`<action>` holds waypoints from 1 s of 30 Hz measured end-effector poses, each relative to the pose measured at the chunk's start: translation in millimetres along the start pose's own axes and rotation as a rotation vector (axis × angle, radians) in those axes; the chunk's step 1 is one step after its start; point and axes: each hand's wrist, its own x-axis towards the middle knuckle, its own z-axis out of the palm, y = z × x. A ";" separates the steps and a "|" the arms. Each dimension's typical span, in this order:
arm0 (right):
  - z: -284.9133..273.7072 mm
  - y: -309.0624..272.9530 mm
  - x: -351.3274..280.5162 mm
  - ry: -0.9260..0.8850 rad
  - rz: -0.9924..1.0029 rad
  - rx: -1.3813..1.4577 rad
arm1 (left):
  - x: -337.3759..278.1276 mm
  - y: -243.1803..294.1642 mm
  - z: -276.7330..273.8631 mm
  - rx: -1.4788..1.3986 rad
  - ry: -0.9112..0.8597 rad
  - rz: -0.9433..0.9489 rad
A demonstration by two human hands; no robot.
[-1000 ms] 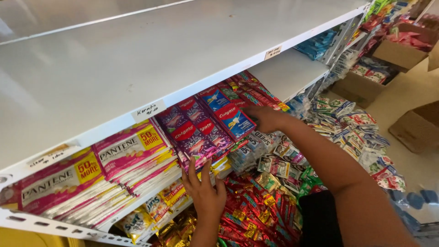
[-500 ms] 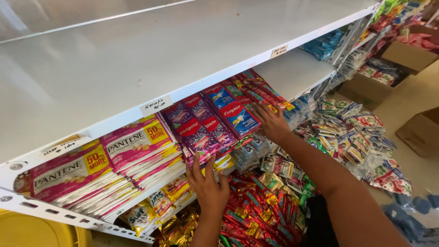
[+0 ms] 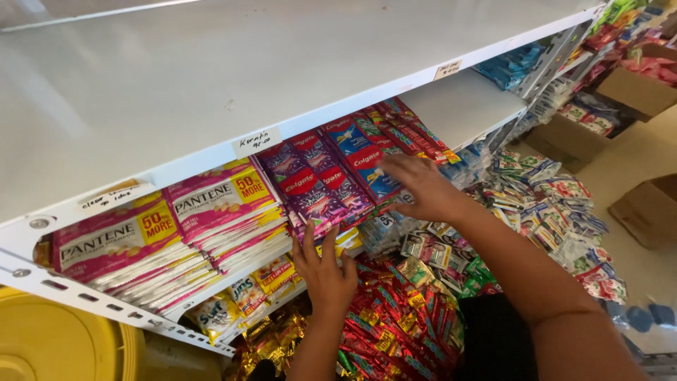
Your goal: Organizing various product sachets from a large pile on the floor onto store shelves.
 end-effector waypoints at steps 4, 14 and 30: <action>25.3 1.4 11.9 -0.125 -0.170 -0.201 | -0.2 -2.0 0.6 0.015 -0.014 0.005; 3.8 9.0 38.7 -0.280 -0.137 -0.063 | 1.0 -3.0 -7.4 -0.013 -0.037 0.005; 29.9 24.6 28.6 -0.158 -0.185 0.072 | 1.0 -2.7 -11.0 -0.046 -0.056 -0.026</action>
